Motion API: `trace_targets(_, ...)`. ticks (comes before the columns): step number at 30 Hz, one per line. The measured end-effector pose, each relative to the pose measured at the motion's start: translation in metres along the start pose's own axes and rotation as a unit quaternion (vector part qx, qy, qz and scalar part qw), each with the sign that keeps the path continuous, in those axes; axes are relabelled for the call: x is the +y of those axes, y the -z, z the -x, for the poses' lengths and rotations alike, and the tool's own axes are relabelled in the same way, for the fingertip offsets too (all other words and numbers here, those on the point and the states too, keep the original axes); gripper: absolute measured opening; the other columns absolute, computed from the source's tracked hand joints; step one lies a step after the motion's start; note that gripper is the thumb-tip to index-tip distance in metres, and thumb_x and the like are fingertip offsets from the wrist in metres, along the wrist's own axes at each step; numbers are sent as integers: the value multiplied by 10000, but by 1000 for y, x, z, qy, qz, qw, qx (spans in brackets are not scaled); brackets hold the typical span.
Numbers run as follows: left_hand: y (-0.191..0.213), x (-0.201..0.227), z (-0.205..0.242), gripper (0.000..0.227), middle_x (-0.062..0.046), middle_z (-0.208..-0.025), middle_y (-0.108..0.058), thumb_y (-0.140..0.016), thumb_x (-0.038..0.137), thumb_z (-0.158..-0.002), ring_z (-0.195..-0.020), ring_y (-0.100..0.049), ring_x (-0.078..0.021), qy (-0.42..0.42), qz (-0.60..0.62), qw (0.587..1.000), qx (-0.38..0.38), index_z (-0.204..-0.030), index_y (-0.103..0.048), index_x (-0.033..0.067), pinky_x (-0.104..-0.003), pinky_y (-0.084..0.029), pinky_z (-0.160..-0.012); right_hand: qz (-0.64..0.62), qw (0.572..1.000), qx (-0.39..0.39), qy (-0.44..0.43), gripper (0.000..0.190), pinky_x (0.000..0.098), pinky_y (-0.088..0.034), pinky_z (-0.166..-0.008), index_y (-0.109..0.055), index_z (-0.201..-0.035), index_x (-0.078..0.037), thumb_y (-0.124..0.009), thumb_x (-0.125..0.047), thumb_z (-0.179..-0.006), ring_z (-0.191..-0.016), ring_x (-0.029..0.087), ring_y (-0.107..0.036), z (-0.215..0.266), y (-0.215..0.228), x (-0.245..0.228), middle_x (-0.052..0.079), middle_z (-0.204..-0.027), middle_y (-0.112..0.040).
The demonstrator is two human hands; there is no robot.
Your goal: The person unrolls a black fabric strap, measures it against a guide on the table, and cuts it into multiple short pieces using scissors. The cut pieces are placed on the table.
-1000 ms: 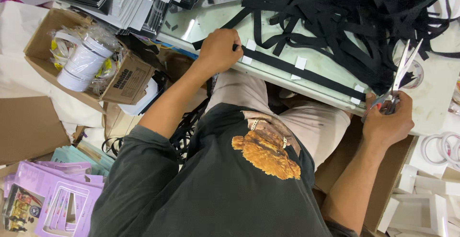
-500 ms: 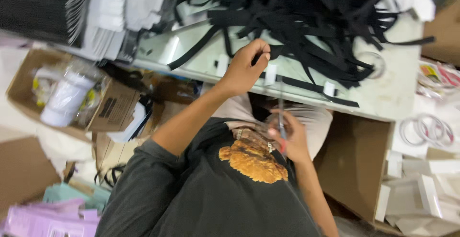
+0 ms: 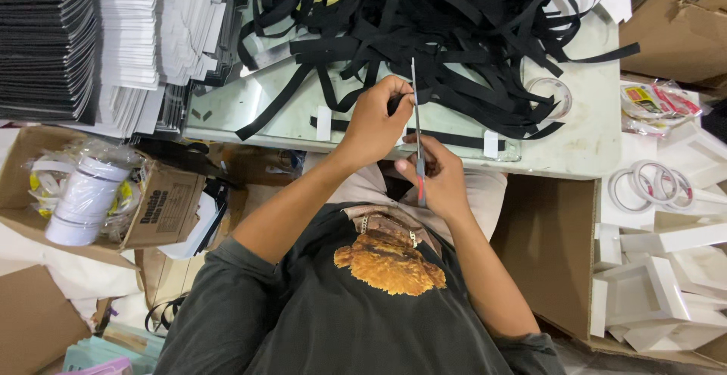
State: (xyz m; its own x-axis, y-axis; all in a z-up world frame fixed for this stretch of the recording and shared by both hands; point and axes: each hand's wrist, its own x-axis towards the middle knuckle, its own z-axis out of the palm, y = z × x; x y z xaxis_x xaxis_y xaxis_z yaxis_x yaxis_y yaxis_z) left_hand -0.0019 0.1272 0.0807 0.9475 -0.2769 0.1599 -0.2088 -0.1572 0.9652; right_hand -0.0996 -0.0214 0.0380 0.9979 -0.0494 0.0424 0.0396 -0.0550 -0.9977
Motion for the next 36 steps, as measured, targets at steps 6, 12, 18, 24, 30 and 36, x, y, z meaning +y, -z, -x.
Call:
trace_targets(6, 4, 4, -15, 80, -93, -694, -654, -587, 112, -966, -644, -604, -177, 1, -4, 1000, 26, -951, -653, 69, -325, -483, -587, -7, 1000, 28, -6, 302, 202, -436, -495, -725, -1067, -18, -884, -131, -836, -482, 105, -581, -18, 1, 8, 79, -559, -619)
trace_targets(12, 8, -22, -26, 115, -80, -741, -678, -599, 141, -962, -688, -618, -174, 27, 5, 999, 20, -977, -684, 65, -332, -498, -626, -20, 999, 35, -21, 273, 203, -464, -466, -737, -1002, 1, -900, -110, -813, -488, 103, -610, -22, 0, 20, 96, -547, -648)
trace_targets(18, 11, -34, -34, 141, -102, -817, -719, -632, 163, -954, -791, -678, -219, 47, -2, 999, 7, -998, -715, 57, -373, -529, -719, -33, 997, 25, -69, 244, 190, -447, -392, -750, -991, 13, -880, -97, -816, -427, 114, -582, -27, -2, 12, 126, -517, -632)
trace_targets(24, 12, -35, -43, 149, -113, -848, -706, -635, 160, -954, -834, -662, -229, 76, -2, 997, -29, -1010, -716, 47, -372, -525, -758, -40, 996, 14, -78, 300, 215, -475, -407, -755, -1054, 0, -868, -177, -839, -434, 125, -589, -38, 0, 0, 147, -525, -640)
trace_targets(30, 12, -15, -48, 150, -49, -757, -647, -573, 130, -988, -699, -574, -129, 111, 43, 991, -65, -999, -706, 61, -307, -499, -665, -33, 993, 36, -104, 203, 209, -445, -373, -763, -985, 2, -857, -116, -850, -360, 121, -544, -46, 1, -15, 151, -500, -629)
trace_targets(36, 1, -51, -39, 163, -55, -783, -603, -550, 62, -952, -749, -557, -144, 91, 81, 990, -73, -1017, -699, 46, -311, -483, -693, -43, 993, 66, -84, 312, 213, -451, -412, -743, -1121, -24, -854, -117, -844, -392, 116, -567, -46, 9, -4, 162, -599, -688)
